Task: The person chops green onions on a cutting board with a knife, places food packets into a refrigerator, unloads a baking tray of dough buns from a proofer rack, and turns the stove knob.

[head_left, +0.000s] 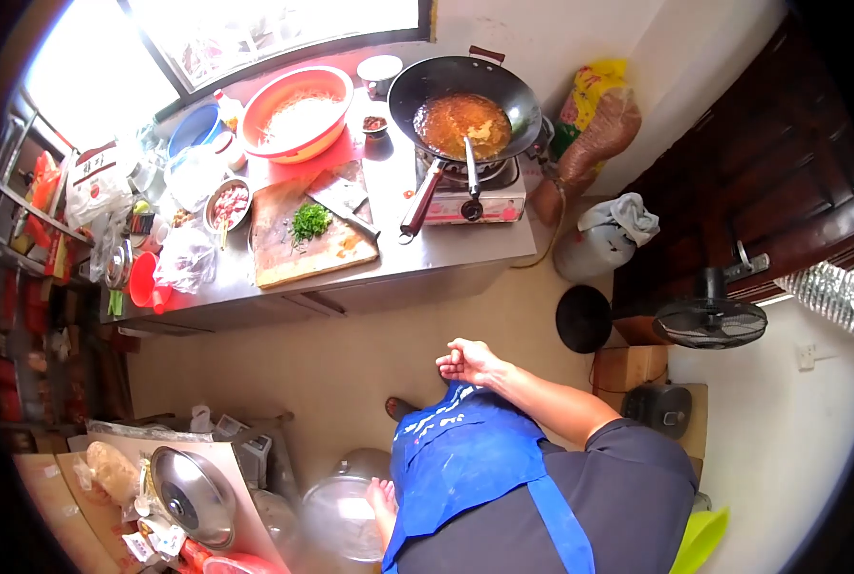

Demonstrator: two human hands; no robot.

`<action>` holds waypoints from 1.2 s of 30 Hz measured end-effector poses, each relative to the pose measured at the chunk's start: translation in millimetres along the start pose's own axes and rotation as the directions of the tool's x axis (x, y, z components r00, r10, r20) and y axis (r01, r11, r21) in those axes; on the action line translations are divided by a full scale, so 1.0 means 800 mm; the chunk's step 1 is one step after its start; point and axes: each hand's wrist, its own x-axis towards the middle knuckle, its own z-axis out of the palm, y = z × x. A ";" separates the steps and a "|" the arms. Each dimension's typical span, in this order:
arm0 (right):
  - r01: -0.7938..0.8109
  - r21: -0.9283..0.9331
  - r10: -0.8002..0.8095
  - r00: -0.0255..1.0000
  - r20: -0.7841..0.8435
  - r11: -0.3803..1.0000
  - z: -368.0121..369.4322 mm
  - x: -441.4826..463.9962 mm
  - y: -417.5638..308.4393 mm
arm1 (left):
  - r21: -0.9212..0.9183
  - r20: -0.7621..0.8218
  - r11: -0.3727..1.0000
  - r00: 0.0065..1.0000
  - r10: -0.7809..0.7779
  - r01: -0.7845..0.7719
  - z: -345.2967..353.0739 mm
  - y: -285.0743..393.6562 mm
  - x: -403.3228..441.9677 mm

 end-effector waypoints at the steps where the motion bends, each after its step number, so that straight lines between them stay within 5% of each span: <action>1: 0.004 -0.006 -0.004 1.000 0.029 1.000 -0.003 0.002 -0.009 | 0.004 -0.008 1.000 1.000 0.004 -0.004 0.011 0.005 -0.015; 6: 0.024 -0.011 -0.024 0.999 0.049 1.000 -0.017 0.016 -0.053 | -0.007 -0.033 0.995 0.995 0.096 -0.096 0.053 -0.002 -0.055; 14: 0.044 -0.019 -0.044 0.999 0.026 0.999 -0.038 0.017 -0.084 | -0.049 -0.065 0.998 0.997 0.039 -0.042 0.072 -0.035 -0.074; 33: -0.062 -0.091 0.063 0.998 0.013 0.994 0.026 0.023 -0.026 | -0.012 0.093 0.996 0.992 0.086 -0.085 0.020 -0.091 -0.004; 36: -0.044 -0.109 0.047 0.999 0.027 0.993 0.038 0.022 -0.020 | -0.145 -0.029 0.989 1.000 0.007 -0.011 0.033 -0.056 -0.028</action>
